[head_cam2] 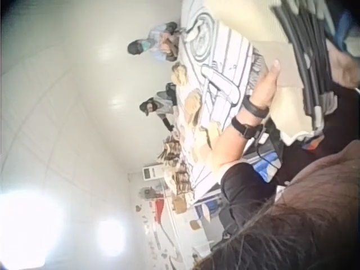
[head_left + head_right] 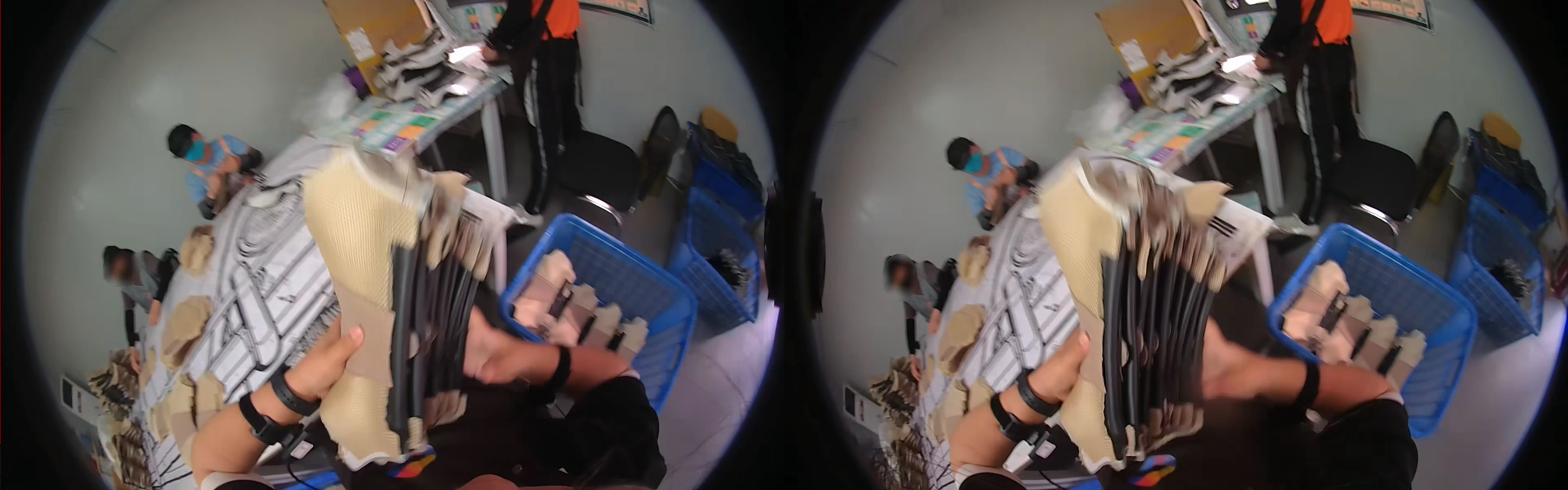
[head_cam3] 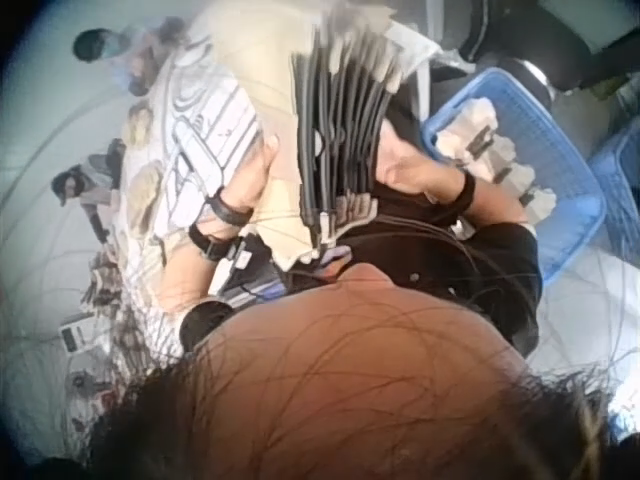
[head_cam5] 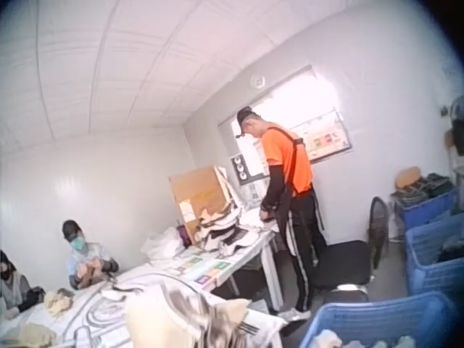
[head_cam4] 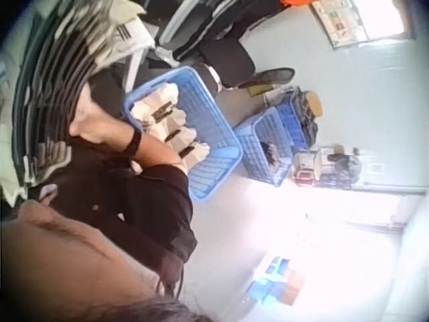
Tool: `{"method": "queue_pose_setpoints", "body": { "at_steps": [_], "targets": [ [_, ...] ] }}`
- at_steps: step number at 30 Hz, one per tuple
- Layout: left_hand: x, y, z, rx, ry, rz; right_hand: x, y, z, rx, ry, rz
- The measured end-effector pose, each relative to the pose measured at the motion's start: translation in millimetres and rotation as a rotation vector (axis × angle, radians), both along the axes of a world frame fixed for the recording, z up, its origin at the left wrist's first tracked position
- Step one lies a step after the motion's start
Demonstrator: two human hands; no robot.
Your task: The recorder inspects and sorts padded fabric shoe upper components, checking their quality and placing them into a blue storage bin.
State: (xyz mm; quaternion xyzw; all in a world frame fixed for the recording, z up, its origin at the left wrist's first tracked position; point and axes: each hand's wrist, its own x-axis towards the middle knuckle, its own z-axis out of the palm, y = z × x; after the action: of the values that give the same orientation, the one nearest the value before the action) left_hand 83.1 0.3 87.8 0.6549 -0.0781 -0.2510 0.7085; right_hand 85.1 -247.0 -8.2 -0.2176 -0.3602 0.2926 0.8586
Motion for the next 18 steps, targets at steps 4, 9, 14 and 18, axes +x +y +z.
{"method": "queue_pose_setpoints", "body": {
  "at_steps": [4,9,14,18],
  "targets": [
    [28.2,-111.3,6.6,-0.031,-0.243,-0.009,14.4,-116.0,7.8,-0.297,0.101,-0.476],
    [67.5,-250.7,-48.9,-0.015,-0.45,-0.173,33.7,-224.2,-53.6,-0.048,0.414,-0.782],
    [81.9,-334.6,-171.5,0.084,-0.31,-0.314,13.3,-293.4,-157.3,-0.149,0.738,-1.01],
    [79.0,-352.2,-276.1,0.217,-0.296,-0.515,-7.3,-313.4,-237.9,-0.202,0.996,-1.069]
  ]
}}
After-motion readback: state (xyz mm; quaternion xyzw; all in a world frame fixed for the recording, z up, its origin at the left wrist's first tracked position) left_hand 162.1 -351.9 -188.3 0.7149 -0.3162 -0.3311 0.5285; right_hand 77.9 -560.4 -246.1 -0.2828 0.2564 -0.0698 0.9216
